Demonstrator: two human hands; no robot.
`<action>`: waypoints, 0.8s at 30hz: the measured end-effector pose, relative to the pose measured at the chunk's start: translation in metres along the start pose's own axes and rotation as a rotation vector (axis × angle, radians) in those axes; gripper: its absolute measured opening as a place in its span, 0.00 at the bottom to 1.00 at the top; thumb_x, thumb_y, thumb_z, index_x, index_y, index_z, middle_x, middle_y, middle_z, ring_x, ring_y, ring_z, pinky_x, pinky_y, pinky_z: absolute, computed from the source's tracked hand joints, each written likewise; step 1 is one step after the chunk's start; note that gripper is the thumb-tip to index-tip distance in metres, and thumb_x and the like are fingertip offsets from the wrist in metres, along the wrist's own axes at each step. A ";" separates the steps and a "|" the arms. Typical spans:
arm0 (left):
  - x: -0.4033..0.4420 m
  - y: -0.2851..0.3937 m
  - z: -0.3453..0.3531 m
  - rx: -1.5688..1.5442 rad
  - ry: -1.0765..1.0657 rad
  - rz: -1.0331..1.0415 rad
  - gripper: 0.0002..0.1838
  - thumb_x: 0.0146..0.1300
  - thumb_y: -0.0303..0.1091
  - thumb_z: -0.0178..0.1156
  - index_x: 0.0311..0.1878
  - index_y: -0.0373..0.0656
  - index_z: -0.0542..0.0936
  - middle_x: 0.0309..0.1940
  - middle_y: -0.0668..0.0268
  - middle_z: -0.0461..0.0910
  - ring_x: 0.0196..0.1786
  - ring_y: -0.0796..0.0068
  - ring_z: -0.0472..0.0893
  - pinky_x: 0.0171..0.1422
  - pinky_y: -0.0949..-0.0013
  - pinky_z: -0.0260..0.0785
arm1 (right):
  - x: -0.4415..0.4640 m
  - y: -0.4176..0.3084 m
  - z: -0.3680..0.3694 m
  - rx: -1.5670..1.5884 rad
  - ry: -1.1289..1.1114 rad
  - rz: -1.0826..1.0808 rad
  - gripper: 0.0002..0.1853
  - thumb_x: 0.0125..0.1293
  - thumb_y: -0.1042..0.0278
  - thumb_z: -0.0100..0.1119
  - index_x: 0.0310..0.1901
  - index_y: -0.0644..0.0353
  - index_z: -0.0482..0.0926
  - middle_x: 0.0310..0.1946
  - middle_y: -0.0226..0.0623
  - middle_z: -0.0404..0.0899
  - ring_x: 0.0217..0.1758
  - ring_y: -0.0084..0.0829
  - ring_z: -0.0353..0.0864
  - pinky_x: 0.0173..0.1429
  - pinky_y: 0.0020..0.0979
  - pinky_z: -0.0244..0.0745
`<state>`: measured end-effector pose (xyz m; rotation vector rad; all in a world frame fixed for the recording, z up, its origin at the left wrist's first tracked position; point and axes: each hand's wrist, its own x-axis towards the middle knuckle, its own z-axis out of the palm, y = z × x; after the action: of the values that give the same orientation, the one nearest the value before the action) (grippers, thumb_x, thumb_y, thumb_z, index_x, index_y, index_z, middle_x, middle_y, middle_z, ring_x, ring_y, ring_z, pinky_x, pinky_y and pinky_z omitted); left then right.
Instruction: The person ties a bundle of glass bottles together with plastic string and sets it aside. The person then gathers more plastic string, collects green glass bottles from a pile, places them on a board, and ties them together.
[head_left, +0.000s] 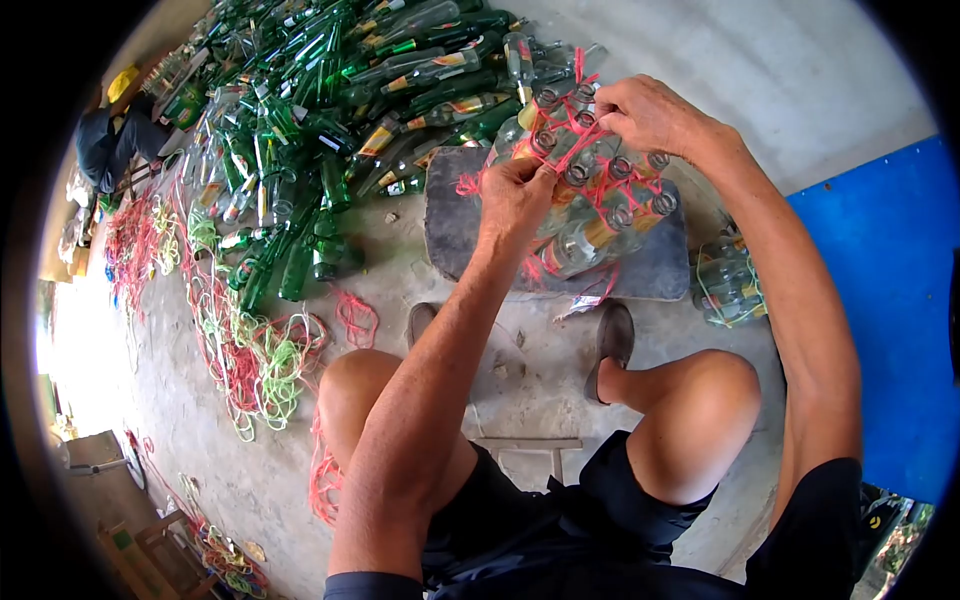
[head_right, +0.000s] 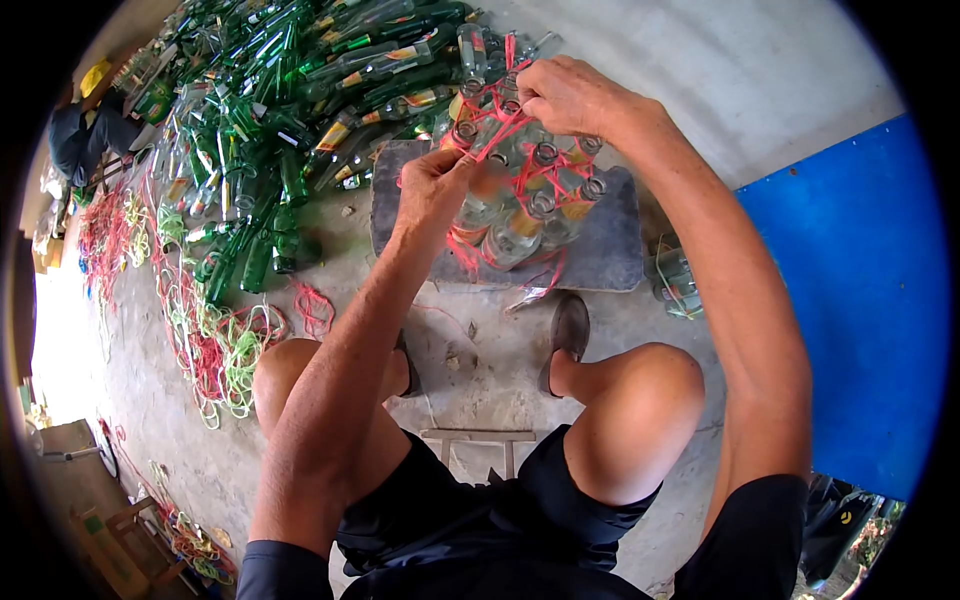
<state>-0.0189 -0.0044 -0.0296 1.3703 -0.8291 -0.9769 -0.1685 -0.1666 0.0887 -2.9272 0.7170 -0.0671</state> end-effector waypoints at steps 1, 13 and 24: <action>-0.001 0.001 0.000 -0.005 -0.003 -0.002 0.14 0.73 0.32 0.60 0.42 0.32 0.90 0.33 0.66 0.89 0.33 0.83 0.80 0.38 0.72 0.71 | 0.000 0.000 0.000 0.007 -0.007 0.028 0.09 0.67 0.69 0.60 0.37 0.69 0.81 0.29 0.53 0.84 0.36 0.53 0.84 0.44 0.47 0.77; -0.005 0.006 0.004 -0.111 -0.013 -0.067 0.14 0.76 0.36 0.61 0.48 0.35 0.89 0.33 0.69 0.88 0.31 0.85 0.77 0.31 0.74 0.66 | 0.007 0.010 0.010 -0.159 0.042 -0.059 0.05 0.71 0.74 0.57 0.44 0.67 0.76 0.38 0.53 0.84 0.47 0.58 0.82 0.51 0.51 0.75; 0.003 -0.015 0.007 -0.183 -0.019 -0.021 0.14 0.77 0.35 0.60 0.48 0.36 0.89 0.34 0.67 0.89 0.30 0.84 0.79 0.30 0.74 0.68 | 0.021 0.003 -0.006 -0.050 -0.057 -0.016 0.10 0.73 0.69 0.54 0.37 0.68 0.77 0.27 0.50 0.81 0.27 0.47 0.84 0.44 0.49 0.78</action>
<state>-0.0257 -0.0092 -0.0443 1.2168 -0.7226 -1.0574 -0.1513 -0.1796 0.0943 -2.9692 0.6964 0.0328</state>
